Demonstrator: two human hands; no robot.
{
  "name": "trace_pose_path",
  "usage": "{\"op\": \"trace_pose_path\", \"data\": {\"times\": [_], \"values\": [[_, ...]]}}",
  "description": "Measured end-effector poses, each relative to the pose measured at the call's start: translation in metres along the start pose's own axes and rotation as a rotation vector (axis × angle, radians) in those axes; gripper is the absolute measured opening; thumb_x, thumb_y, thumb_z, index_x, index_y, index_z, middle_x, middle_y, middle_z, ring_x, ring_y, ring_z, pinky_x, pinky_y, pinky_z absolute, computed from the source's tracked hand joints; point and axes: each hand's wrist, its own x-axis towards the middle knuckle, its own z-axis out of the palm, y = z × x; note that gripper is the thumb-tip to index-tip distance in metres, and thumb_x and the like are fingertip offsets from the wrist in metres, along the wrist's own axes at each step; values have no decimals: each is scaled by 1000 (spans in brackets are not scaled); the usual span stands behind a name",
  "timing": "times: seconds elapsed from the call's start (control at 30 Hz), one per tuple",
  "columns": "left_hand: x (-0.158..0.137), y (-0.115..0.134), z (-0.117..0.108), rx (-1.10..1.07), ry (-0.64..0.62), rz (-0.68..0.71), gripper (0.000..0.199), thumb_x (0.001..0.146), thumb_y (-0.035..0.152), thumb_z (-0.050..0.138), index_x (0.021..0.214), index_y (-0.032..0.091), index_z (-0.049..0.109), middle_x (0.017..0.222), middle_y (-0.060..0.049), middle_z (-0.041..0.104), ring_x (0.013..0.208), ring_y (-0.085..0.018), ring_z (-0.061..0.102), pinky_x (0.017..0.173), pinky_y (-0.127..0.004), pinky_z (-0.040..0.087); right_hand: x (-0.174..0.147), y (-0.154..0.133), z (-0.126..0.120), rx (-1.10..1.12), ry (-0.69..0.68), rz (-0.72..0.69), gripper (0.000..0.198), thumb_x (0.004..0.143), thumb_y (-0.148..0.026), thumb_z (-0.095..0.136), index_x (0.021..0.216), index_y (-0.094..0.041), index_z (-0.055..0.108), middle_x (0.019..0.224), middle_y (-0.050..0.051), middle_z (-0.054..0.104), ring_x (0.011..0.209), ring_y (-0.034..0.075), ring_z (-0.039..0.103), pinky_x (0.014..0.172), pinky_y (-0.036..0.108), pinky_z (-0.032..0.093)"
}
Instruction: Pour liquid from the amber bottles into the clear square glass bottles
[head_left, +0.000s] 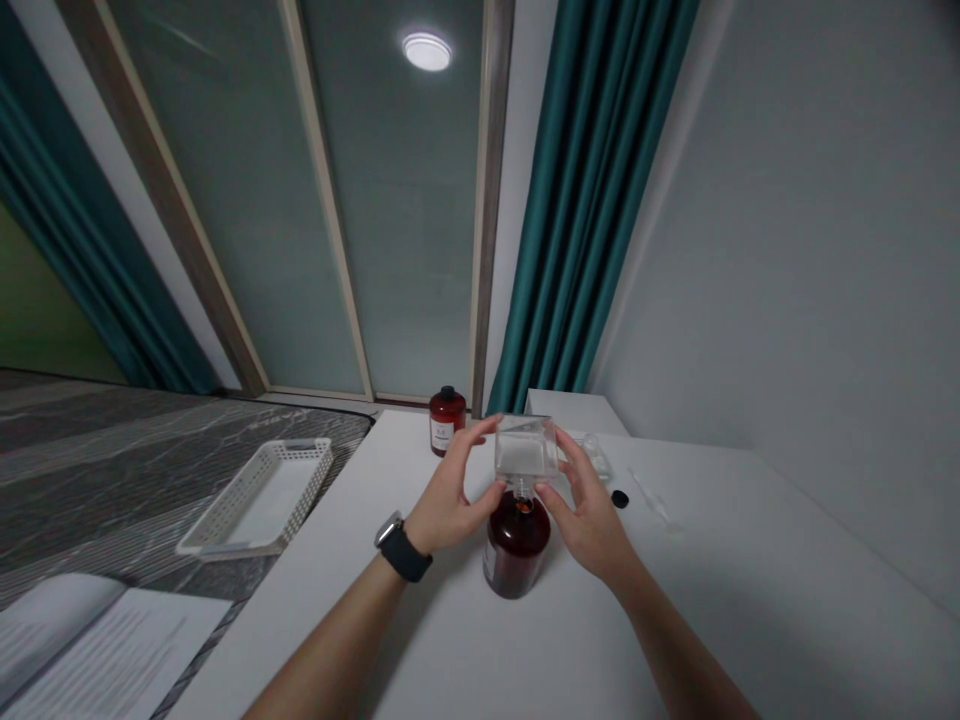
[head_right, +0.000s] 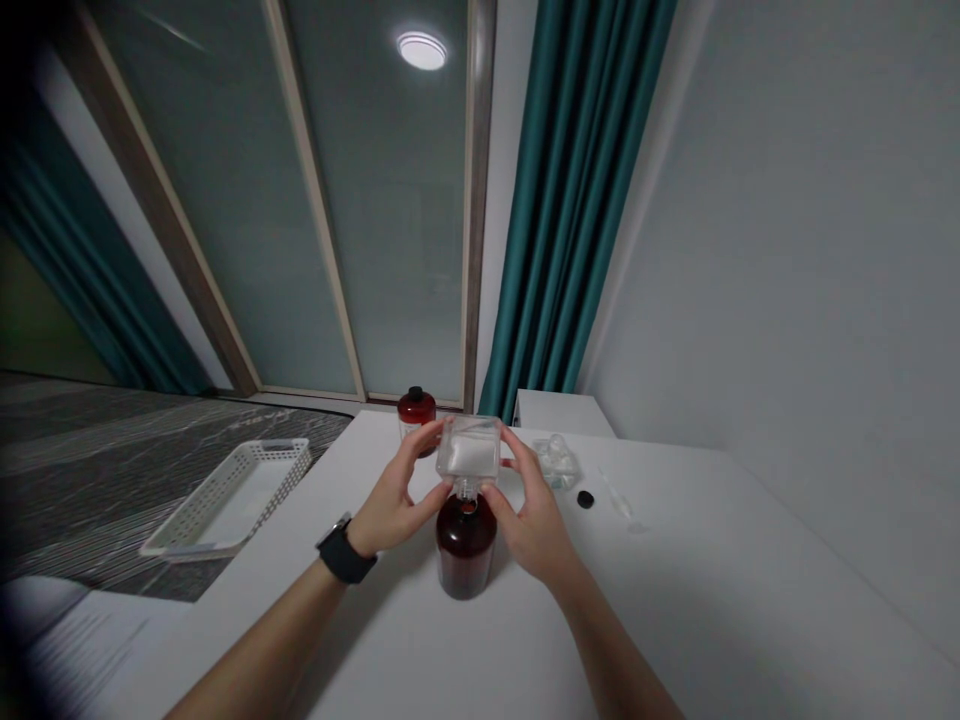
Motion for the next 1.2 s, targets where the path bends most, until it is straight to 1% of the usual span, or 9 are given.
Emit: {"op": "trace_pose_path", "data": {"times": [0.5,0.73,0.93,1.1,1.2], "values": [[0,0,0,22,0,12,71,84,15,62,147,26,31,148,-13,43,131,-31,45,110,-54,37,0,-2,0,19,7,3,60,93,-28,57,148,-33,36,156,5,38,141,28,39,112,50,42],[0,0,0,43,11,15,70,85,16,62,148,26,31,148,-13,44,130,-31,47,110,-52,39,0,-4,0,60,1,9,60,93,-28,58,148,-33,36,158,6,36,139,28,43,111,48,43],[0,2,0,57,13,8,70,85,16,61,147,25,32,147,-13,45,129,-31,48,110,-52,39,-1,-1,1,58,17,2,59,93,-29,58,148,-31,37,156,7,38,138,29,44,111,48,44],[0,2,-1,60,8,17,70,86,16,61,148,26,31,148,-13,44,129,-31,47,110,-53,39,-1,-1,1,49,20,-11,59,93,-29,58,148,-31,37,156,7,39,141,28,40,111,47,44],[-1,2,-1,66,8,20,69,86,16,60,148,26,30,148,-13,44,130,-31,47,110,-53,38,-1,-4,1,60,14,6,60,93,-28,58,148,-32,36,157,6,37,142,28,39,111,48,43]]}}
